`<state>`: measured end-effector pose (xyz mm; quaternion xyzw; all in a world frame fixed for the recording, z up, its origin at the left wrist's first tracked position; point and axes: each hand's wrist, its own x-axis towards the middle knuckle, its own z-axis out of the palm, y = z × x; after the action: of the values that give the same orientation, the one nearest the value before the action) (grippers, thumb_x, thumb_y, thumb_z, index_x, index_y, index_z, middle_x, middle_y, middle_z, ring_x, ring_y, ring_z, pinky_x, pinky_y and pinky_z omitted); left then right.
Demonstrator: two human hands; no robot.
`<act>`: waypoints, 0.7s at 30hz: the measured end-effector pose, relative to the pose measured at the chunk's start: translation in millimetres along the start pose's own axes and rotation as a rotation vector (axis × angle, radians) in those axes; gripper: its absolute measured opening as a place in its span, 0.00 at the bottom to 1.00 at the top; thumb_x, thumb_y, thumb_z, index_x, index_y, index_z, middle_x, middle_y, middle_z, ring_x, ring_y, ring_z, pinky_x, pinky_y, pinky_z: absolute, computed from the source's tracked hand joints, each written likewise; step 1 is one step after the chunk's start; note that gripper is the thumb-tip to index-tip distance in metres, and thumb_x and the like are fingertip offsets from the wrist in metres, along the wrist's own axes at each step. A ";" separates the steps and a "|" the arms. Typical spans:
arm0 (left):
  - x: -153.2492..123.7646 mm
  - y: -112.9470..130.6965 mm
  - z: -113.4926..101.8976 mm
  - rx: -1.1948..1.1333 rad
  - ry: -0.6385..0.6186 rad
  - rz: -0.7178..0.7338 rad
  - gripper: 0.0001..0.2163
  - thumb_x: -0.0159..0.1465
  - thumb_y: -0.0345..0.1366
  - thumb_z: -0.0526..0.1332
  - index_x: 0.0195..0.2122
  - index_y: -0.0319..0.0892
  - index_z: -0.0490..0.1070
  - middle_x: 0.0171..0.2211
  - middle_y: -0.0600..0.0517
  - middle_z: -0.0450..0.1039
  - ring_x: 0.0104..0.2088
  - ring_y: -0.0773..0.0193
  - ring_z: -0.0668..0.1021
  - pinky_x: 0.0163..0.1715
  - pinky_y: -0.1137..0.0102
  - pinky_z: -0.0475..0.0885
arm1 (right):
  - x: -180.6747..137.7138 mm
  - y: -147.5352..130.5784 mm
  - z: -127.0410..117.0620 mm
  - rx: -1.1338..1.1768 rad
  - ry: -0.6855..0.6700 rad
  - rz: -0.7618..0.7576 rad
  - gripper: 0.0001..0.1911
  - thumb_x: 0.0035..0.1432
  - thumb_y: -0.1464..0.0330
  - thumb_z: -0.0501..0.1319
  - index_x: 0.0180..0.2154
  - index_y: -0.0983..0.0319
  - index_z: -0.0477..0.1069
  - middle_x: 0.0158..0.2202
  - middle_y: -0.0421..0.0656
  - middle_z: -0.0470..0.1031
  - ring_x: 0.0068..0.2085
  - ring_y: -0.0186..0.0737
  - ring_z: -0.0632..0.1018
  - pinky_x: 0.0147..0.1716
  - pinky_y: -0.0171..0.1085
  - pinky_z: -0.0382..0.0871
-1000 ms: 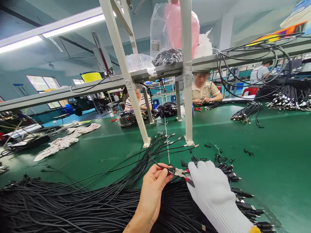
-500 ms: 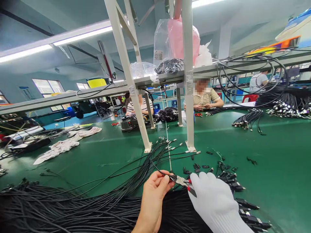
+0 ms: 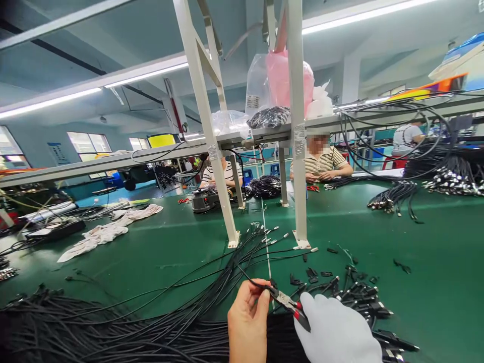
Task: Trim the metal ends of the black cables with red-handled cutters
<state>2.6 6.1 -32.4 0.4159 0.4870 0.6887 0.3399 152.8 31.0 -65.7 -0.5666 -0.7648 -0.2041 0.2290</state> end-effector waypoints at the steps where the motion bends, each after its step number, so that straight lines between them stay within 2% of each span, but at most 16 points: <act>1: -0.7 0.3 0.0 0.017 0.004 0.017 0.06 0.59 0.38 0.66 0.31 0.42 0.77 0.30 0.48 0.78 0.34 0.59 0.79 0.37 0.71 0.74 | 1.3 -1.6 -2.7 0.024 -0.043 0.014 0.09 0.57 0.65 0.59 0.25 0.55 0.70 0.20 0.38 0.72 0.21 0.43 0.75 0.22 0.35 0.49; 4: 0.6 1.1 -1.0 0.016 -0.028 0.017 0.06 0.59 0.39 0.67 0.33 0.42 0.76 0.32 0.48 0.78 0.35 0.58 0.79 0.38 0.70 0.73 | 5.5 -5.1 -13.4 0.077 -0.156 0.026 0.10 0.59 0.64 0.58 0.26 0.55 0.71 0.21 0.38 0.73 0.21 0.43 0.76 0.21 0.34 0.48; 7: 6.0 6.1 -3.0 -0.076 -0.116 -0.087 0.08 0.58 0.39 0.68 0.33 0.41 0.75 0.32 0.48 0.77 0.34 0.59 0.78 0.38 0.67 0.75 | 9.0 -3.9 -25.2 0.026 -0.167 0.060 0.09 0.59 0.62 0.59 0.28 0.55 0.73 0.24 0.40 0.74 0.25 0.45 0.77 0.23 0.36 0.54; 10: 13.0 15.1 -6.2 -0.159 -0.161 -0.211 0.09 0.56 0.38 0.69 0.34 0.39 0.74 0.31 0.49 0.75 0.33 0.61 0.77 0.37 0.66 0.75 | 11.3 4.7 -31.7 -0.024 -0.111 0.024 0.08 0.56 0.60 0.62 0.33 0.57 0.75 0.27 0.42 0.74 0.29 0.47 0.77 0.25 0.38 0.60; 13: 19.0 24.0 -11.7 -0.211 -0.231 -0.335 0.14 0.53 0.38 0.72 0.36 0.37 0.75 0.32 0.49 0.75 0.32 0.63 0.77 0.35 0.68 0.73 | 11.7 16.4 -29.6 -0.088 -0.003 0.021 0.15 0.54 0.59 0.63 0.40 0.60 0.77 0.29 0.44 0.74 0.31 0.47 0.76 0.26 0.40 0.64; 17: 22.3 29.9 -18.8 -0.257 -0.365 -0.486 0.20 0.49 0.39 0.75 0.40 0.36 0.77 0.32 0.50 0.73 0.31 0.64 0.77 0.33 0.70 0.71 | 10.3 25.8 -22.0 -0.083 0.100 -0.037 0.20 0.53 0.63 0.64 0.47 0.65 0.74 0.33 0.46 0.74 0.34 0.47 0.75 0.29 0.41 0.68; 21: 22.7 31.5 -22.8 -0.235 -0.458 -0.550 0.20 0.50 0.38 0.75 0.43 0.37 0.78 0.34 0.50 0.72 0.31 0.66 0.77 0.34 0.71 0.70 | 8.2 26.3 -19.9 -0.013 0.153 -0.153 0.23 0.55 0.65 0.62 0.52 0.67 0.70 0.40 0.50 0.75 0.41 0.49 0.75 0.36 0.42 0.71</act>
<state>-29.6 7.8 -0.9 0.3710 0.4097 0.5120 0.6576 178.4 33.2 -43.4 -0.4909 -0.7847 -0.2684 0.2668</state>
